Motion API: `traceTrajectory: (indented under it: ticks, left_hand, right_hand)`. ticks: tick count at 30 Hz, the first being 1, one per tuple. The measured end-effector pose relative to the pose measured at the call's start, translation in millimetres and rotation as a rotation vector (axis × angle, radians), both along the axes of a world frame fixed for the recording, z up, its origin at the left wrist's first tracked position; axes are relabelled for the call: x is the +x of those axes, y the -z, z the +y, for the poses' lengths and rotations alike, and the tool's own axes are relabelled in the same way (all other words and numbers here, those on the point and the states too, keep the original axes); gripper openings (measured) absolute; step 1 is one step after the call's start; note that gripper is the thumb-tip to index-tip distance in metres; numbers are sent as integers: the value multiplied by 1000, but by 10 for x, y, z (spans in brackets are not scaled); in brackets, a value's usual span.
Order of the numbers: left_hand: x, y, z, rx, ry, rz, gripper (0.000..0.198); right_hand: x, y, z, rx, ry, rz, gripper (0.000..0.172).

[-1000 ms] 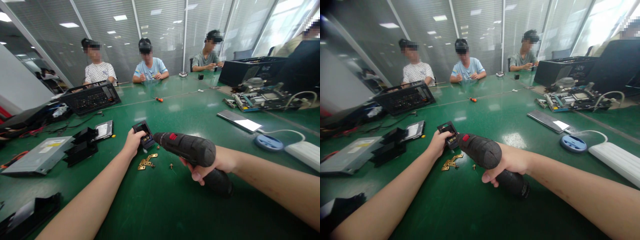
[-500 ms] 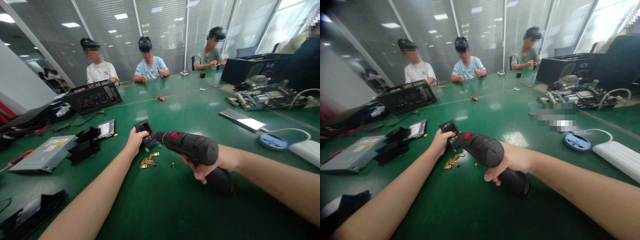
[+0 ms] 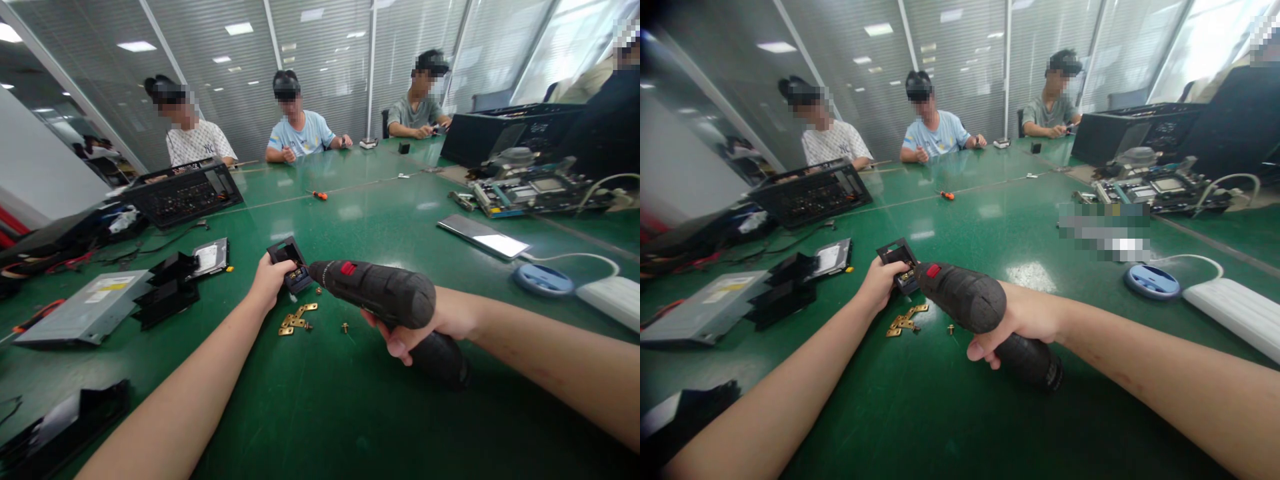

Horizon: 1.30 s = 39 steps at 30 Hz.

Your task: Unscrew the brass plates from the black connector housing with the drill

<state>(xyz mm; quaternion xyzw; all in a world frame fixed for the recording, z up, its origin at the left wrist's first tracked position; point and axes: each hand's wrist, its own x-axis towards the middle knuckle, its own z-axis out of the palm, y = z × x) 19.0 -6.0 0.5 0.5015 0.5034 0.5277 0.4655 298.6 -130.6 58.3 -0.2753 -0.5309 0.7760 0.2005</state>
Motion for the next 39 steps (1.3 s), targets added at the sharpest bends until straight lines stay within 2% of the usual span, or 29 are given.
traceTrajectory:
  ticks: [11, 19, 22, 26, 28, 39]
  left_hand:
    - [-9, 19, 13, -10, -13, 11, 41]
    - [-11, 37, 33, -6, -19, 26, 41]
    - [-15, 48, 41, -5, -18, 22, 41]
    - [-18, 57, 45, -10, -18, 10, 41]
    - [-17, 54, 42, -13, -21, 8, 42]
    - [-17, 43, 25, -22, -31, 15, 42]
  right_hand:
    - [12, 26, 5, -9, 10, -5, 99]
    - [30, 32, 6, 12, 48, -72, 80]
    - [32, 23, -1, 15, 47, -84, 86]
    - [10, 11, -16, 34, 33, -36, 106]
    - [2, 11, -19, 40, 20, -33, 111]
    - [24, 51, 2, 28, 72, -57, 101]
